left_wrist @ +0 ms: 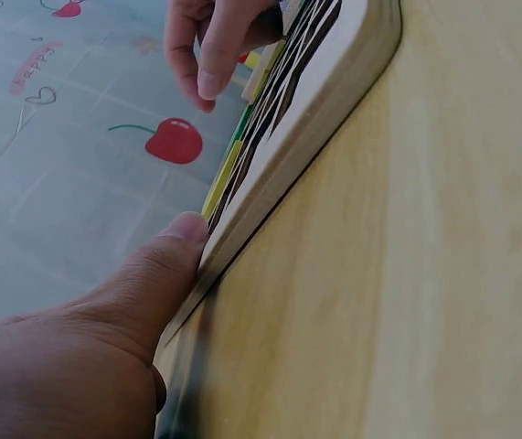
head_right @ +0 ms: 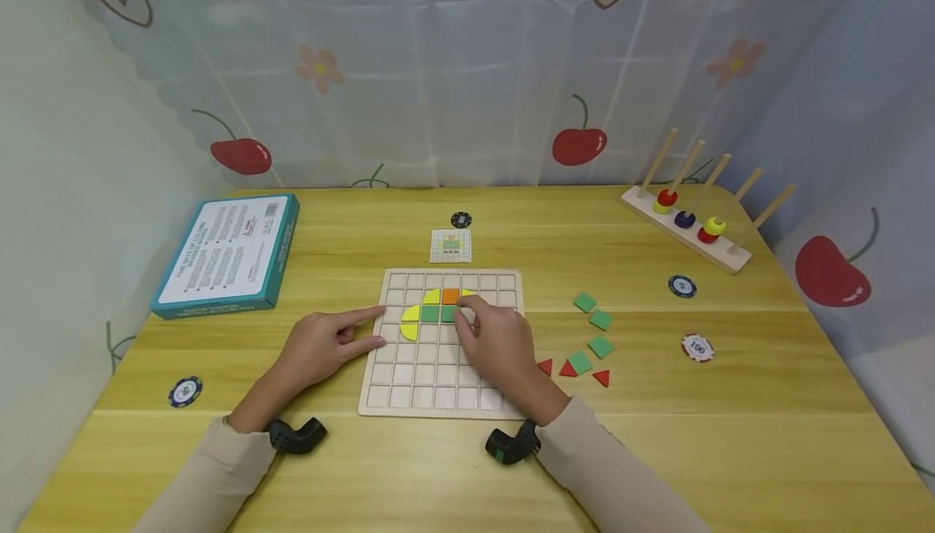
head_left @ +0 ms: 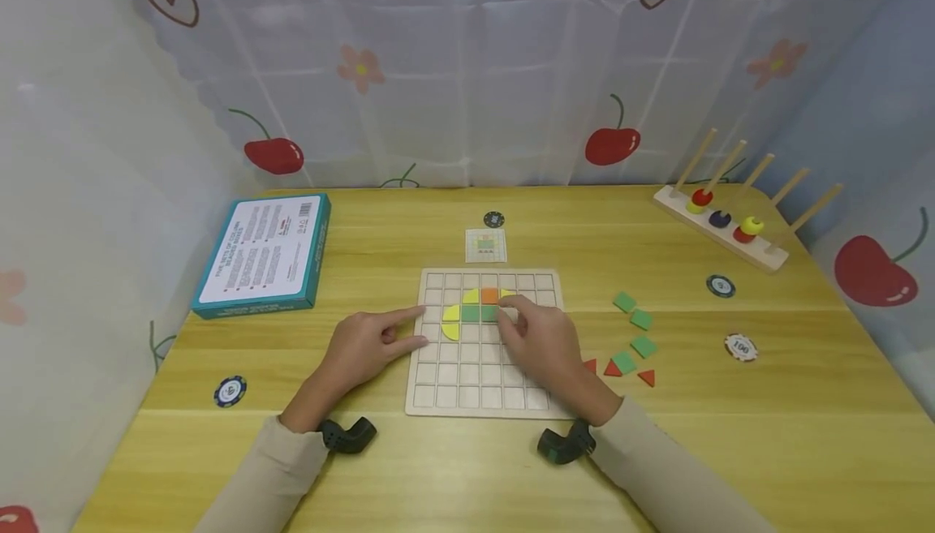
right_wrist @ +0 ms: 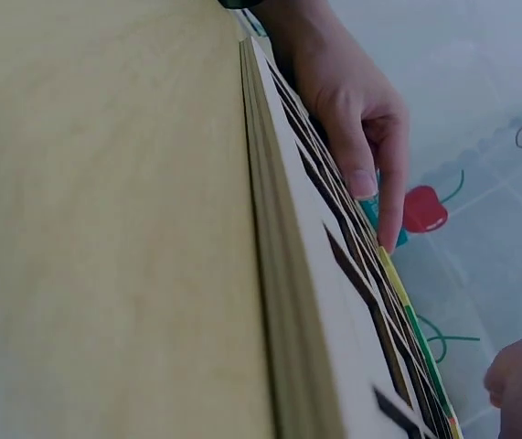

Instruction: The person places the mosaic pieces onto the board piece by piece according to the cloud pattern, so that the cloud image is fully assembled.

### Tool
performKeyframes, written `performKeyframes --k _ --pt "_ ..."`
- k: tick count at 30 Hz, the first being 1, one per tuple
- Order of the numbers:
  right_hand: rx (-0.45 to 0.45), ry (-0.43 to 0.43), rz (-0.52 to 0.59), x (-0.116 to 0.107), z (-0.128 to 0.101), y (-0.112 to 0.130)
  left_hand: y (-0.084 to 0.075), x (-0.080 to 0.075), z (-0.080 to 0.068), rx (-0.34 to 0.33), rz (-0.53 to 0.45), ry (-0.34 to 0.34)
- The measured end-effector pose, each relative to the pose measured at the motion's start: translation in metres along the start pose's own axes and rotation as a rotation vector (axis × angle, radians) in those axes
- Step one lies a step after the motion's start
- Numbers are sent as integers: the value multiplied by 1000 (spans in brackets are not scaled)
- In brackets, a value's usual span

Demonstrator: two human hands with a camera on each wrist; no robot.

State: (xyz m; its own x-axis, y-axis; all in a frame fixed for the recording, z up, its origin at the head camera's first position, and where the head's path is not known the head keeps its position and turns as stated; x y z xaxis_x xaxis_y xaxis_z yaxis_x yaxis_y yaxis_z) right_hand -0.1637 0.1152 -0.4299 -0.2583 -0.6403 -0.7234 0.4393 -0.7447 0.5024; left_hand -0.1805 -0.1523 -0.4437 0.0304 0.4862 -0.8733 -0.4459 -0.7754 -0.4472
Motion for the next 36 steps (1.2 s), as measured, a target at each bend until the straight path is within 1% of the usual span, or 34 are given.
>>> performKeyframes --k 2,4,6,11,14,16,19,22,24,29,36 --pt "-6 -47 18 -8 -3 -3 0 0 0 2 3 -1" --pt "-18 -87 12 -17 -6 -9 0 -1 0 8 2 -6" --pt "-11 -124 -2 -27 -10 -18 0 -1 0 8 1 -7" --pt "81 -161 -67 -57 -19 -53 0 -2 1 7 7 -6" --pt "149 -166 -114 -77 -23 -76 0 -3 0 8 6 -13" --pt "205 -156 -154 -88 -26 -89 0 -4 0 6 3 -15" --pt "303 -103 -191 -100 -32 -106 0 -4 0 5 1 -14" --pt "378 -30 -213 -107 -37 -117 0 -3 0 2 2 -8" --pt "407 8 -217 -108 -40 -121 1 -2 0 -3 3 -2" --pt "410 50 -226 -108 -42 -121 2 0 0 -18 3 14" --pt "383 55 -239 -105 -42 -117 2 1 0 -25 6 23"
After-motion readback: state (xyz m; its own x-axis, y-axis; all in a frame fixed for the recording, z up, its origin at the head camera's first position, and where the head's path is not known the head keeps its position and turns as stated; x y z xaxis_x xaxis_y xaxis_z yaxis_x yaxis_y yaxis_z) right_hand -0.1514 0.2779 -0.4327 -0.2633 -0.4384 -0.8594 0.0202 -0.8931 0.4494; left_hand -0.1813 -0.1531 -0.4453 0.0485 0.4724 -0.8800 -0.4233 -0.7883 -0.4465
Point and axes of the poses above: each hand's wrist, its own z-axis towards the middle knuckle, its own x-axis out of the palm, y = z × x, the point moved 5 cm from there along z, towards the middle knuckle, and after that the axes turned 2 degrees about z, right-handed, at the moved point
